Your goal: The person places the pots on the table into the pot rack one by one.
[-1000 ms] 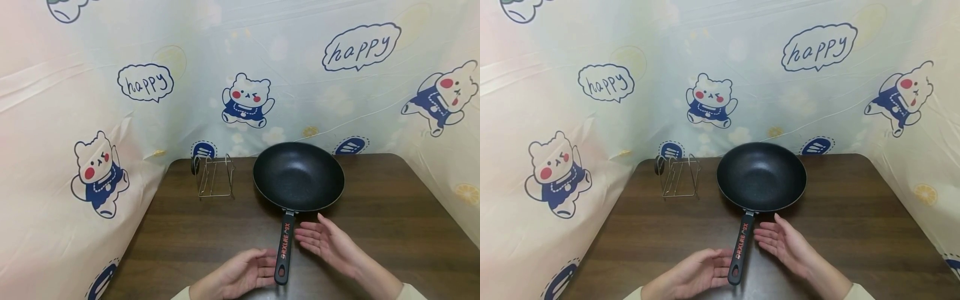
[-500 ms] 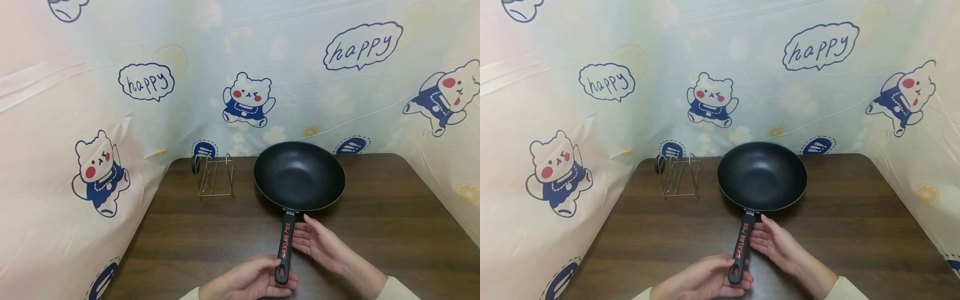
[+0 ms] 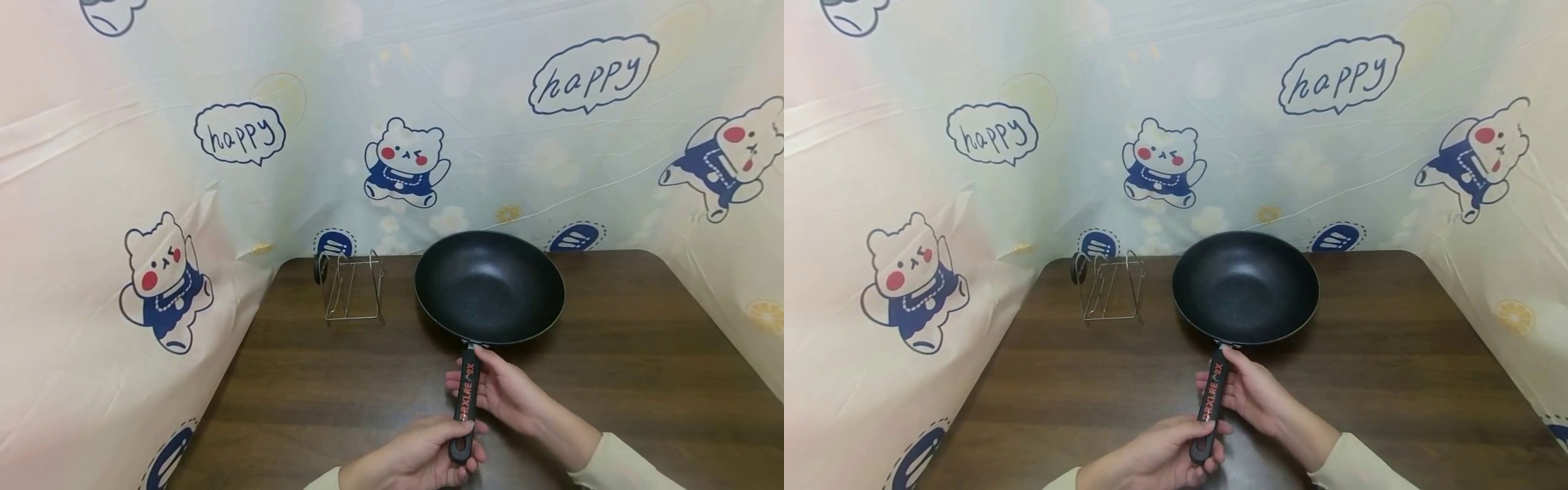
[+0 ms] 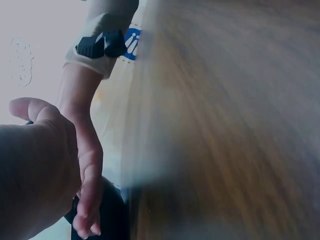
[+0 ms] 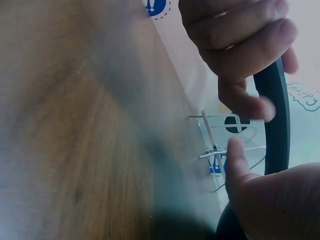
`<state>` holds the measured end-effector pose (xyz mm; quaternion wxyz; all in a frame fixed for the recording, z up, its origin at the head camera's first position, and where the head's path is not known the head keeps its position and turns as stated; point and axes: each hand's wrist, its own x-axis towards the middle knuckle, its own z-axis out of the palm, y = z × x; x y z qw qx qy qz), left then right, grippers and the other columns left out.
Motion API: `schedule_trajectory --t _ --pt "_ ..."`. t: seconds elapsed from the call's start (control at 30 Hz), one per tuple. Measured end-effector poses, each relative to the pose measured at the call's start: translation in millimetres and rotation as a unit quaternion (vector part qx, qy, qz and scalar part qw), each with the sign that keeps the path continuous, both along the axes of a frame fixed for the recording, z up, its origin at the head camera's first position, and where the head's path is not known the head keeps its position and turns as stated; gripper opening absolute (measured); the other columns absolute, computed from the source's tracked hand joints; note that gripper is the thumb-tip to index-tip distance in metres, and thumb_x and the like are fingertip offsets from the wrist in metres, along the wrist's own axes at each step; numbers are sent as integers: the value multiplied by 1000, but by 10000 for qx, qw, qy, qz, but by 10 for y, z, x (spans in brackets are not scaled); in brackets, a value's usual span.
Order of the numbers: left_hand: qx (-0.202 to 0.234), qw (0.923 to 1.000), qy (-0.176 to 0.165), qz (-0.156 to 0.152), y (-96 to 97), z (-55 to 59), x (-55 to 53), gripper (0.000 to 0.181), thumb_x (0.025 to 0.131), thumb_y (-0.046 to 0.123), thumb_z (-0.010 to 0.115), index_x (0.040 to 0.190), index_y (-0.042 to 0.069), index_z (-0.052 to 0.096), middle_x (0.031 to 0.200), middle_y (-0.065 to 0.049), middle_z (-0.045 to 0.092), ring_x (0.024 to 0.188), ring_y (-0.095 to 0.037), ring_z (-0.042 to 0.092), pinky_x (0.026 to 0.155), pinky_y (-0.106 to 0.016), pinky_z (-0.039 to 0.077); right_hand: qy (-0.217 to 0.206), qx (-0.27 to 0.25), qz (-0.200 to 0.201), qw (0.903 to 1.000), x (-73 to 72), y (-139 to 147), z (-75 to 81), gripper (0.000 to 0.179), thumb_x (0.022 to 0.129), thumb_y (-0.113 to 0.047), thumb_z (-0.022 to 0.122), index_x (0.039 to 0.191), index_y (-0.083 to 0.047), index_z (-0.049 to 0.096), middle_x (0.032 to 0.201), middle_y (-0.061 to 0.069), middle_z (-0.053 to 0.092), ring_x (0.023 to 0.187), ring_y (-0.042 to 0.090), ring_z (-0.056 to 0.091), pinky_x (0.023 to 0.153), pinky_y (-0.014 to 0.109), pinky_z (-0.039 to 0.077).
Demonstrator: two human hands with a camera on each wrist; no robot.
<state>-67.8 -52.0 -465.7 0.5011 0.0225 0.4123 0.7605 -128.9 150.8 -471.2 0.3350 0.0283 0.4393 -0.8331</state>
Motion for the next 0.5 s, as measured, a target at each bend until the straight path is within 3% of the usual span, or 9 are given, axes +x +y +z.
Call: schedule_trajectory --t 0.2,0.37,0.5 --pt "-16 10000 91 20 82 -28 12 18 101 29 55 105 12 57 75 7 58 60 0 47 53 -12 34 -157 31 -129 9998 -69 -83 -44 59 102 -47 48 133 4 44 103 12 69 93 21 70 88 35 55" --pt "237 9992 -247 -182 139 -70 -2 20 101 31 51 87 18 50 67 8 45 54 -2 35 48 -13 21 -328 82 -298 9990 -107 -154 -92 39 101 -45 51 105 -6 55 86 6 67 77 15 69 77 33 58" --pt "469 9969 -499 -394 175 -81 -9 25 102 30 45 79 21 46 62 10 39 49 0 30 45 -12 15 -417 221 -458 9978 -133 -221 -102 34 99 -45 56 93 -11 56 78 2 63 69 13 65 72 32 56"
